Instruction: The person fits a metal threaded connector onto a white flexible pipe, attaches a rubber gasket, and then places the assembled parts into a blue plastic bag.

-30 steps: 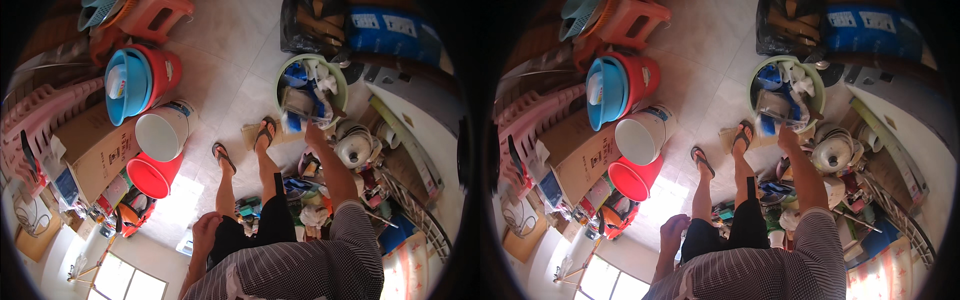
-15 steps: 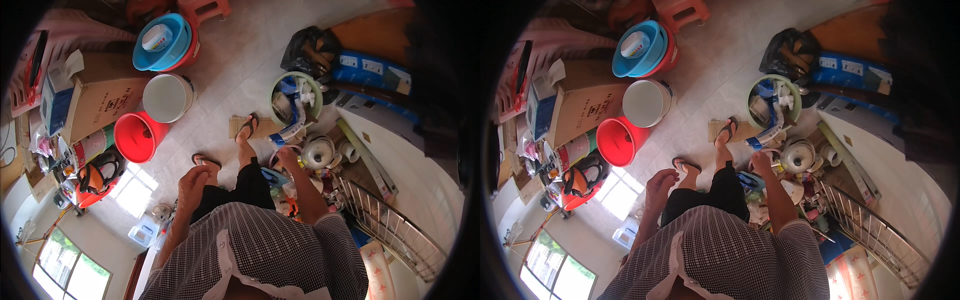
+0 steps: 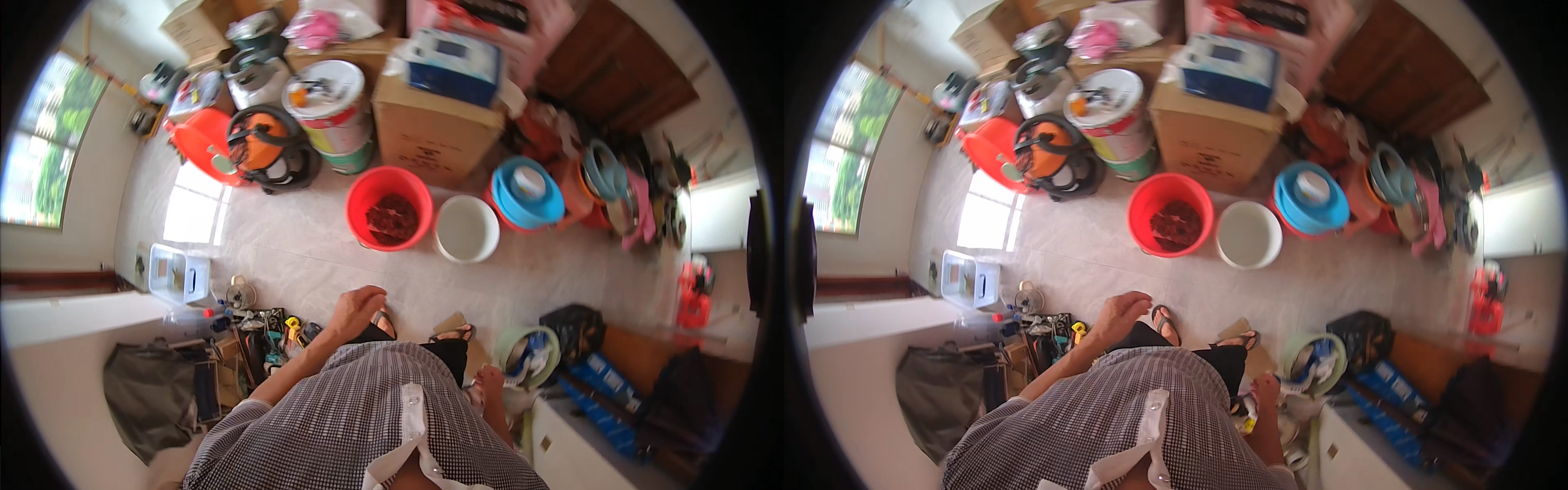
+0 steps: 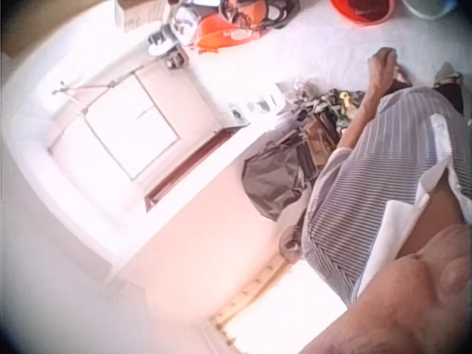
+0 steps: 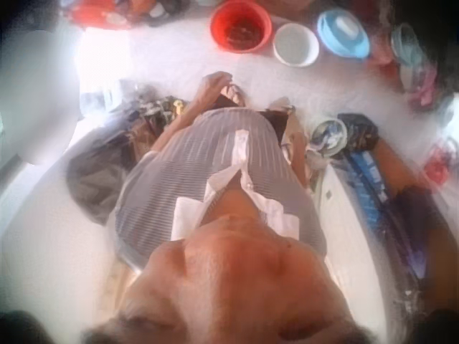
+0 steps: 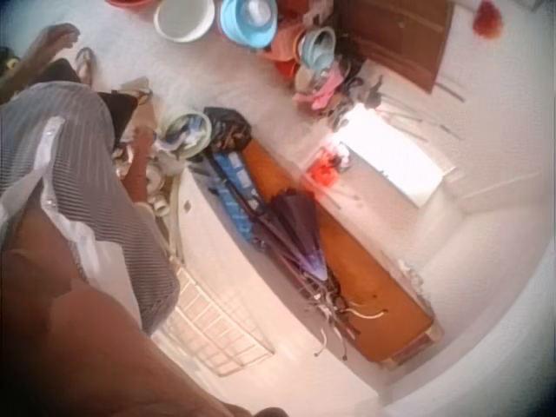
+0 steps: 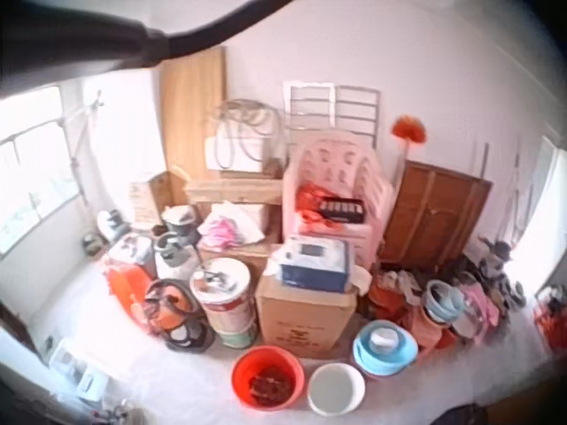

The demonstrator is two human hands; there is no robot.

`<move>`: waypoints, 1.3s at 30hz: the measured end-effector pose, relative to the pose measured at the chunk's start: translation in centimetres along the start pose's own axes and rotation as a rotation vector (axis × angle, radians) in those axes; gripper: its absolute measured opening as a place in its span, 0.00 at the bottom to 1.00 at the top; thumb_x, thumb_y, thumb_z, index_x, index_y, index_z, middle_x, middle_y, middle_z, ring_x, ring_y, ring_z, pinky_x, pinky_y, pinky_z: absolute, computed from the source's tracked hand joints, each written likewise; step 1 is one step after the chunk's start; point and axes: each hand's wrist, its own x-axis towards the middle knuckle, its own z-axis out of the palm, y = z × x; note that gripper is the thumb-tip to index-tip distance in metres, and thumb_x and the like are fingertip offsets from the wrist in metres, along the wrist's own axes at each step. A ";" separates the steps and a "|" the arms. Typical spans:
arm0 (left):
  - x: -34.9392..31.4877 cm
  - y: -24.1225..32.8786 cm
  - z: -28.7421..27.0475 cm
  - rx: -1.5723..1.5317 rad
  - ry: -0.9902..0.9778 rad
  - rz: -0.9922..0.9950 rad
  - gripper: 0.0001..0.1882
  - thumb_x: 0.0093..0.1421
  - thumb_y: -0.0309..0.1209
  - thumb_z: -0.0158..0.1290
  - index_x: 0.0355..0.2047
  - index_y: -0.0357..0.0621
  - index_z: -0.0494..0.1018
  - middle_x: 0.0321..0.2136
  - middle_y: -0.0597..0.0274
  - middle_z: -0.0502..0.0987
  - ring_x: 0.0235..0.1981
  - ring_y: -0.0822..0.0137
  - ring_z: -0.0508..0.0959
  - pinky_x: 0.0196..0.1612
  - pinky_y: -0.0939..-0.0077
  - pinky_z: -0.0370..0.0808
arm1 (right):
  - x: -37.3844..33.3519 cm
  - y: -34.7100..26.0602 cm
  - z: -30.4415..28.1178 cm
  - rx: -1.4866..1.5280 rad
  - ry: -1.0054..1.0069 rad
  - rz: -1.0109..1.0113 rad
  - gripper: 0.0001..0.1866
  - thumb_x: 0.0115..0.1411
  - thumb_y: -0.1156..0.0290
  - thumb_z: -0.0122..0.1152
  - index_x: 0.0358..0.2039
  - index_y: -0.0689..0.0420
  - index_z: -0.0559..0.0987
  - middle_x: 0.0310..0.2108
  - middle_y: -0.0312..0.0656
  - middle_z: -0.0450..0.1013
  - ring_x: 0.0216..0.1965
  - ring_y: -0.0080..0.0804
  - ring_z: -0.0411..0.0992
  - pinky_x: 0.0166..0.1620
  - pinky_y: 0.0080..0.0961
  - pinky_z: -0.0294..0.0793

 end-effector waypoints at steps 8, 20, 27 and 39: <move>-7.9 -3.9 -20.4 -0.312 0.647 -0.083 0.16 0.68 0.29 0.53 0.51 0.30 0.76 0.39 0.53 0.84 0.39 0.67 0.83 0.45 0.74 0.78 | 0.2 -29.8 33.2 -0.658 -0.325 -0.466 0.14 0.64 0.67 0.59 0.45 0.64 0.80 0.29 0.44 0.81 0.30 0.29 0.79 0.34 0.26 0.78; -8.9 -10.2 -29.8 -0.731 1.014 -0.311 0.15 0.69 0.30 0.52 0.51 0.32 0.75 0.40 0.58 0.83 0.38 0.70 0.82 0.42 0.78 0.77 | -2.7 -41.4 67.8 -1.114 -0.711 -1.036 0.11 0.61 0.71 0.59 0.42 0.62 0.80 0.34 0.54 0.79 0.36 0.49 0.80 0.42 0.39 0.79; -4.1 -8.3 -41.7 -0.747 1.079 -0.291 0.14 0.70 0.31 0.52 0.50 0.35 0.76 0.41 0.59 0.83 0.39 0.71 0.82 0.44 0.77 0.77 | -2.7 -43.6 86.6 -1.412 -0.978 -1.137 0.14 0.60 0.67 0.58 0.43 0.61 0.81 0.38 0.54 0.79 0.41 0.55 0.78 0.46 0.45 0.77; -3.6 -19.0 -66.1 -0.833 1.248 -0.319 0.12 0.70 0.32 0.53 0.48 0.37 0.78 0.38 0.60 0.83 0.37 0.71 0.82 0.41 0.80 0.77 | -8.2 -40.7 119.4 -1.578 -1.100 -1.205 0.16 0.62 0.65 0.61 0.48 0.58 0.78 0.42 0.53 0.79 0.45 0.54 0.78 0.48 0.47 0.77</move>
